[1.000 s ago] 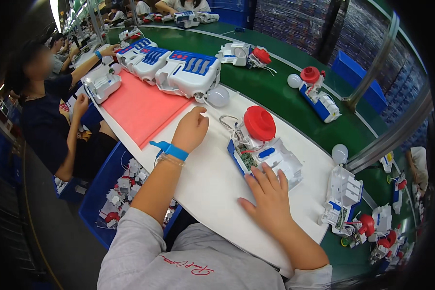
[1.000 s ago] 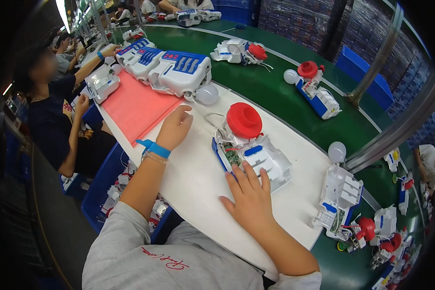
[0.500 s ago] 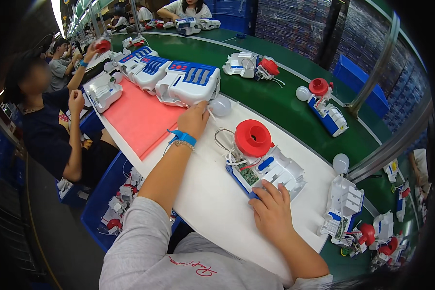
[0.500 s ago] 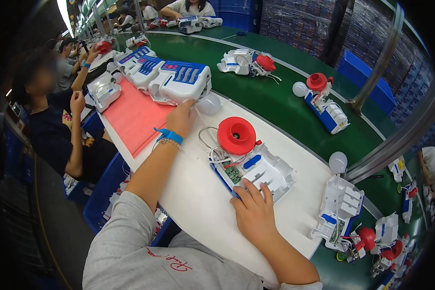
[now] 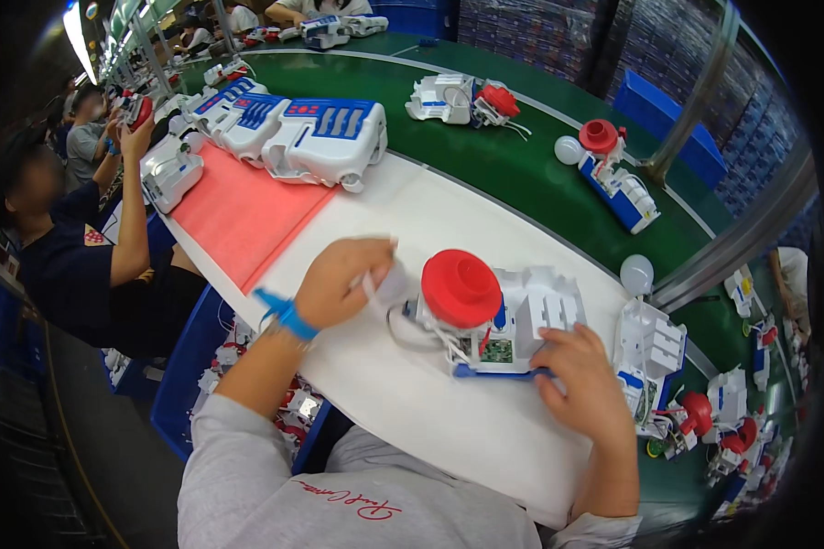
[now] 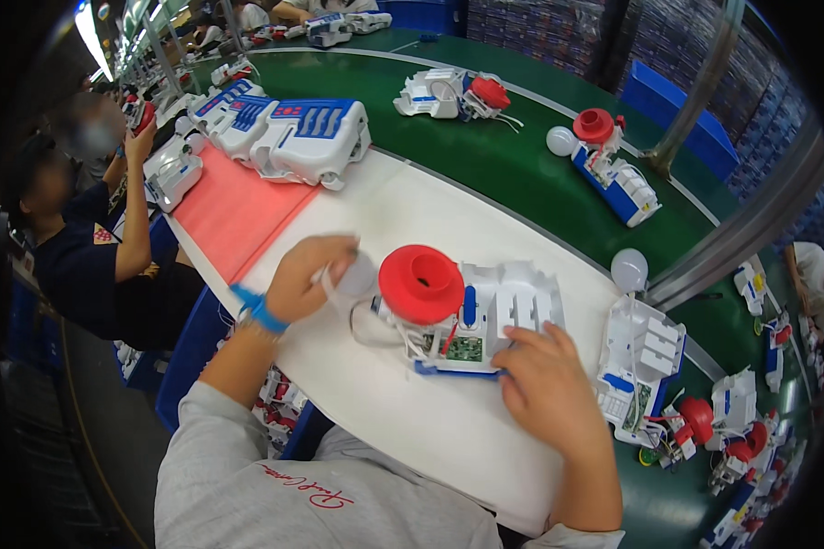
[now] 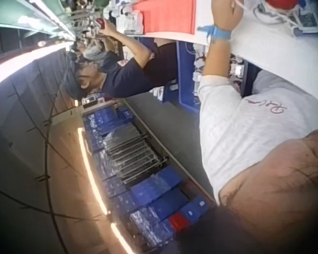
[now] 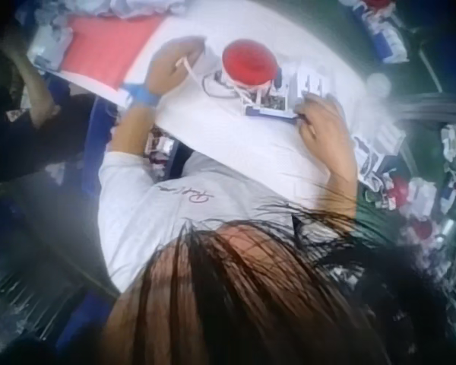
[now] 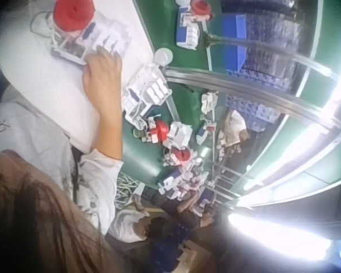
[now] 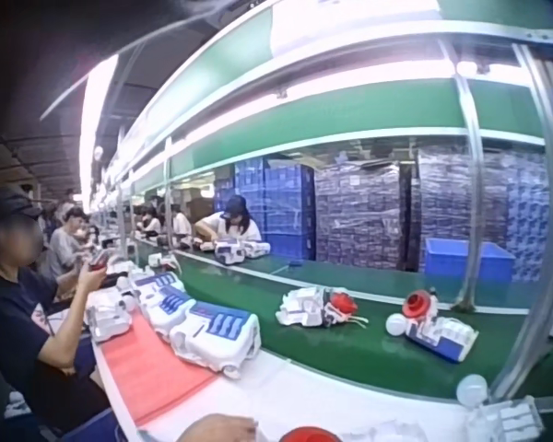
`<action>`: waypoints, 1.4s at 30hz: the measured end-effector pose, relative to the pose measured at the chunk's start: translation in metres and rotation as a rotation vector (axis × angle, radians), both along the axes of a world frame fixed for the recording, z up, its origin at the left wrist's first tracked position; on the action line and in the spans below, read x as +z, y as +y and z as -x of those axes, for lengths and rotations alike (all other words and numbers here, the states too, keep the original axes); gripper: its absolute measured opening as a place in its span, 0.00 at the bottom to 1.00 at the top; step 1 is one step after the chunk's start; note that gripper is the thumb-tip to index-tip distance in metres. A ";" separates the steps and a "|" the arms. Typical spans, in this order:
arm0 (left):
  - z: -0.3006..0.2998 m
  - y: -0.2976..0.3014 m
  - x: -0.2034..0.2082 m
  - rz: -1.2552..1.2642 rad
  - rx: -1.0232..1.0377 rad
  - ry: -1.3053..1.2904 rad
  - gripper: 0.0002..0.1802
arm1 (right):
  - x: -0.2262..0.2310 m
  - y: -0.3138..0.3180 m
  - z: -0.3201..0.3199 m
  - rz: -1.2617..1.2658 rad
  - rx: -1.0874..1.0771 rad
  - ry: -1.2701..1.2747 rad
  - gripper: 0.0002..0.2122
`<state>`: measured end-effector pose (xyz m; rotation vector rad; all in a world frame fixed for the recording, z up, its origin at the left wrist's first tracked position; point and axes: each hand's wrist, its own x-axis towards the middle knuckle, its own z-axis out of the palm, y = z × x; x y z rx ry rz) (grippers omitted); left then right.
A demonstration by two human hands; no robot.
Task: Assemble electronic components including motors and wiring into plastic housings on an industrial assembly line.
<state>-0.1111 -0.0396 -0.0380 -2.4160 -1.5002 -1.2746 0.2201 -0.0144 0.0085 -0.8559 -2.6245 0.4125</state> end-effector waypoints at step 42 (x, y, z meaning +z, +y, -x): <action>-0.082 -0.023 0.019 0.320 -0.493 0.105 0.44 | -0.024 -0.042 -0.010 -0.065 -0.082 0.103 0.14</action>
